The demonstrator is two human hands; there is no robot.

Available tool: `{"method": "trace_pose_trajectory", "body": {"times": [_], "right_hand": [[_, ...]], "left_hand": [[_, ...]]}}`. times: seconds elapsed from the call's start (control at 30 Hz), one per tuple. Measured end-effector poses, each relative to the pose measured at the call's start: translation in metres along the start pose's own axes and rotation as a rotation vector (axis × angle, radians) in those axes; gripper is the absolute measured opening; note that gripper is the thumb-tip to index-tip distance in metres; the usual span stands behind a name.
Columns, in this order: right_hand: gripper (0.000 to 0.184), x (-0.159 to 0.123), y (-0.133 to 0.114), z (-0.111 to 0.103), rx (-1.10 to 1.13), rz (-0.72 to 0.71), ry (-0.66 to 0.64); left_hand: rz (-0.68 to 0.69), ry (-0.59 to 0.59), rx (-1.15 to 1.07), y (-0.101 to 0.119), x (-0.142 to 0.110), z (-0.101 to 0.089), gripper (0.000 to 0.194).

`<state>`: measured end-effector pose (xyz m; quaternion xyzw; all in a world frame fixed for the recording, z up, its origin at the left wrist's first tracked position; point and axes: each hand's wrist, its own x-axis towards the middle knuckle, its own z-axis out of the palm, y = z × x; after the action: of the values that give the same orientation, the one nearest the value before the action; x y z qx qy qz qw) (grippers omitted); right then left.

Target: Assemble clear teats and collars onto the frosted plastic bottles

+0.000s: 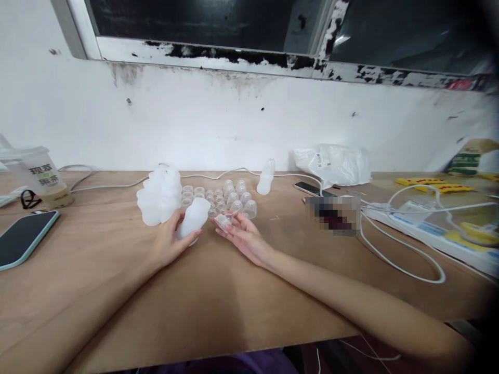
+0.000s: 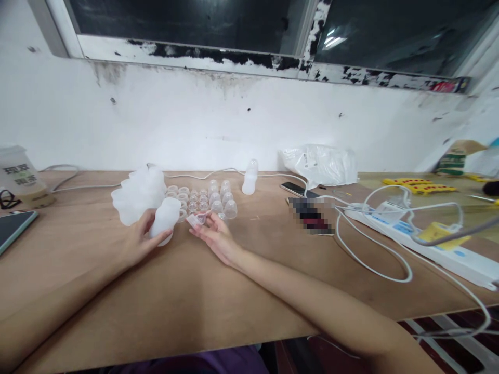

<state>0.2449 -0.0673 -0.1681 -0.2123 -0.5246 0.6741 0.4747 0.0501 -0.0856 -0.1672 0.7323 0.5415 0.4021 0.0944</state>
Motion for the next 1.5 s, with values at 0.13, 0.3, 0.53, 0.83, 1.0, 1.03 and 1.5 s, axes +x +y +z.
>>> {"method": "trace_pose_trajectory", "body": {"times": [0.13, 0.3, 0.53, 0.83, 1.0, 1.03, 1.5], "right_hand": [[0.031, 0.003, 0.002, -0.003, 0.089, 0.070, 0.065], [0.027, 0.004, 0.004, -0.006, 0.085, 0.067, 0.053], [0.033, 0.003, 0.004, -0.006, -0.121, -0.117, 0.126], [0.041, 0.001, -0.018, -0.020, -0.653, -0.291, -0.228], [0.037, 0.000, -0.021, -0.020, -0.724, -0.313, -0.255], [0.038, 0.000, -0.021, -0.020, -0.758, -0.310, -0.231], [0.021, -0.008, -0.024, -0.010, -0.909, -0.211, -0.099]], "left_hand": [[-0.023, -0.033, -0.007, -0.001, -0.001, 0.002, 0.039], [-0.033, -0.025, 0.004, -0.001, -0.001, 0.002, 0.040], [0.100, -0.145, -0.020, 0.003, 0.000, -0.003, 0.045], [-0.094, -0.452, -0.148, 0.025, 0.002, -0.025, 0.043], [-0.160, -0.483, -0.180, 0.029, 0.003, -0.026, 0.038], [-0.145, -0.483, -0.181, 0.027, 0.002, -0.024, 0.038], [0.256, -0.227, 0.044, 0.007, -0.003, -0.010, 0.044]]}}
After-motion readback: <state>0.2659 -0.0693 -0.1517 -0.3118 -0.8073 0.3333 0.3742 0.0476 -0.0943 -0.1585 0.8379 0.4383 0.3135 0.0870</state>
